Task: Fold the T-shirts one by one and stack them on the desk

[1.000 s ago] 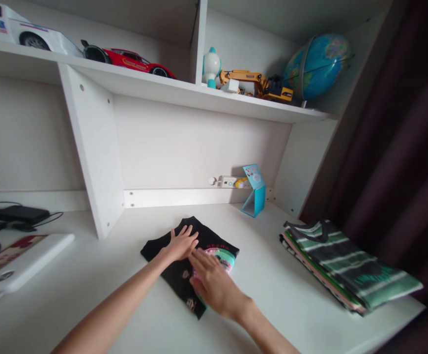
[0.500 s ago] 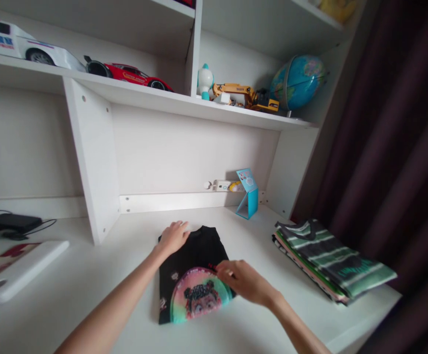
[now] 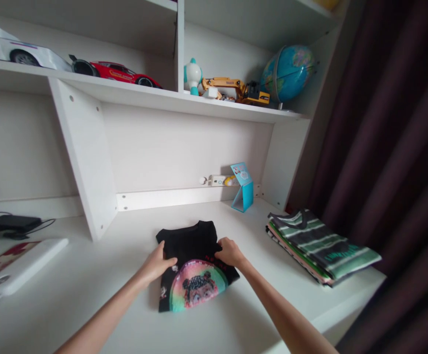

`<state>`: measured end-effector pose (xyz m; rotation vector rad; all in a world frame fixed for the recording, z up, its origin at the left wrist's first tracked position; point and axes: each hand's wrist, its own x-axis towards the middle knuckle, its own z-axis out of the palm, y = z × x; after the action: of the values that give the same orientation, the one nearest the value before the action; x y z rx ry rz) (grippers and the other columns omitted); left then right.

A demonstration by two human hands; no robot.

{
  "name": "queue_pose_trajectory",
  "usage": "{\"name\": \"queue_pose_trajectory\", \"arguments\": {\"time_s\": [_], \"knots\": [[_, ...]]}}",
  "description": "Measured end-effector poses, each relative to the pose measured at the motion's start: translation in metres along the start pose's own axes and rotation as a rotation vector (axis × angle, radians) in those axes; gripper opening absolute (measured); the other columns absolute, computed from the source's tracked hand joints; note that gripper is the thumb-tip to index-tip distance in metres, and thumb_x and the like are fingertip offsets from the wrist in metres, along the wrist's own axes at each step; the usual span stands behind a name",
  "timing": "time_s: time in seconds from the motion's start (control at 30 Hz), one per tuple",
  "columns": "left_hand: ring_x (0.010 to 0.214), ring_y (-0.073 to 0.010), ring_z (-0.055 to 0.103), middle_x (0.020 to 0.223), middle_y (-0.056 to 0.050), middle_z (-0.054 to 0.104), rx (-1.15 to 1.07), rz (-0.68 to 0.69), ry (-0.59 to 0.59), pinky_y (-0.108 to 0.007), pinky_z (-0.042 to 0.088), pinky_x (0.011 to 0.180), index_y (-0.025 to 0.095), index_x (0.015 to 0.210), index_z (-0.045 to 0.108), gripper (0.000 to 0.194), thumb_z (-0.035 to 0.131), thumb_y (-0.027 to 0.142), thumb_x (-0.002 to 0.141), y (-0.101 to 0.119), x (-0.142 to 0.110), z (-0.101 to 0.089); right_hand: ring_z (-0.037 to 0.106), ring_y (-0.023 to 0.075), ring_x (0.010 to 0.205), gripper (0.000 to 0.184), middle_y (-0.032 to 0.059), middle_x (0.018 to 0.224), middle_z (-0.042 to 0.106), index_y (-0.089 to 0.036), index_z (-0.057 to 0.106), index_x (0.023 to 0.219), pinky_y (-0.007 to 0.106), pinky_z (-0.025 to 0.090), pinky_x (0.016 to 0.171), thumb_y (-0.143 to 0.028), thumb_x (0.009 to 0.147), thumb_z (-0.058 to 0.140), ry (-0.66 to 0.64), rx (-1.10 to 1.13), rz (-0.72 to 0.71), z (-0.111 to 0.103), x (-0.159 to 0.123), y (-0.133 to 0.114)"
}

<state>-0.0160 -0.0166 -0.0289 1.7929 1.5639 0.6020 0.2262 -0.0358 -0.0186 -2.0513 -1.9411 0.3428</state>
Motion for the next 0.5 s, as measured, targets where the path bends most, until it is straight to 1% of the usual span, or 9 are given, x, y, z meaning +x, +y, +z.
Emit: {"name": "queue_pose_trajectory", "arguments": {"time_s": [0.07, 0.1, 0.17, 0.23, 0.27, 0.33, 0.4, 0.5], "knots": [[0.094, -0.0217, 0.06, 0.101, -0.012, 0.062, -0.276, -0.08, -0.077, -0.03, 0.047, 0.078, 0.01, 0.136, 0.012, 0.077, 0.054, 0.03, 0.075, 0.004, -0.006, 0.003, 0.06, 0.0195, 0.088, 0.028, 0.0092, 0.093, 0.066, -0.014, 0.06, 0.096, 0.023, 0.04, 0.069, -0.017, 0.07, 0.05, 0.041, 0.01, -0.026, -0.007, -0.007, 0.012], [0.09, -0.0209, 0.061, 0.096, -0.01, 0.064, -0.361, -0.087, -0.105, -0.029, 0.048, 0.075, 0.011, 0.136, 0.014, 0.076, 0.054, 0.03, 0.075, 0.008, -0.009, 0.006, 0.06, 0.0193, 0.089, 0.028, 0.0091, 0.094, 0.066, -0.014, 0.059, 0.098, 0.024, 0.04, 0.07, -0.016, 0.072, 0.048, 0.062, 0.015, -0.041, -0.011, -0.011, 0.019], [0.089, -0.0198, 0.061, 0.095, -0.007, 0.063, -0.424, -0.019, -0.113, -0.028, 0.048, 0.074, 0.015, 0.132, 0.025, 0.068, 0.056, 0.028, 0.073, 0.021, -0.017, 0.017, 0.06, 0.0183, 0.087, 0.028, 0.0073, 0.091, 0.066, -0.016, 0.058, 0.099, 0.024, 0.041, 0.071, -0.014, 0.074, 0.046, 0.097, 0.022, -0.073, -0.022, -0.02, 0.035], [0.09, -0.0184, 0.06, 0.102, -0.007, 0.061, -0.404, 0.126, -0.084, -0.027, 0.048, 0.076, 0.017, 0.126, 0.035, 0.059, 0.056, 0.024, 0.071, 0.042, -0.022, 0.032, 0.061, 0.0175, 0.085, 0.028, 0.0047, 0.089, 0.067, -0.019, 0.059, 0.098, 0.023, 0.041, 0.073, -0.014, 0.074, 0.046, 0.137, 0.024, -0.096, -0.039, -0.028, 0.052], [0.087, -0.0174, 0.06, 0.104, -0.006, 0.06, -0.382, 0.205, -0.069, -0.027, 0.048, 0.076, 0.017, 0.124, 0.038, 0.056, 0.056, 0.023, 0.071, 0.056, -0.023, 0.039, 0.061, 0.0176, 0.086, 0.027, 0.004, 0.09, 0.067, -0.02, 0.059, 0.098, 0.024, 0.041, 0.074, -0.014, 0.075, 0.046, 0.166, 0.022, -0.098, -0.05, -0.031, 0.062], [0.077, -0.0147, 0.06, 0.104, -0.005, 0.06, -0.343, 0.349, -0.041, -0.027, 0.048, 0.072, 0.019, 0.123, 0.04, 0.054, 0.055, 0.021, 0.071, 0.091, -0.02, 0.053, 0.06, 0.019, 0.091, 0.028, 0.0042, 0.095, 0.066, -0.021, 0.059, 0.099, 0.025, 0.041, 0.077, -0.015, 0.076, 0.045, 0.246, 0.012, -0.082, -0.078, -0.037, 0.086], [0.068, -0.0125, 0.059, 0.098, -0.004, 0.062, -0.33, 0.459, -0.027, -0.027, 0.048, 0.069, 0.019, 0.124, 0.04, 0.055, 0.056, 0.021, 0.071, 0.135, -0.012, 0.065, 0.058, 0.0211, 0.096, 0.029, 0.0057, 0.101, 0.064, -0.02, 0.058, 0.103, 0.028, 0.04, 0.079, -0.017, 0.078, 0.044, 0.339, -0.003, -0.045, -0.115, -0.04, 0.116], [0.07, -0.0133, 0.058, 0.099, -0.006, 0.062, -0.392, 0.607, -0.026, -0.029, 0.047, 0.075, 0.018, 0.126, 0.04, 0.057, 0.057, 0.02, 0.071, 0.207, 0.002, 0.087, 0.059, 0.0228, 0.094, 0.026, 0.0064, 0.101, 0.065, -0.021, 0.058, 0.103, 0.029, 0.041, 0.077, -0.022, 0.079, 0.047, 0.506, -0.078, 0.034, -0.177, -0.043, 0.171]]}}
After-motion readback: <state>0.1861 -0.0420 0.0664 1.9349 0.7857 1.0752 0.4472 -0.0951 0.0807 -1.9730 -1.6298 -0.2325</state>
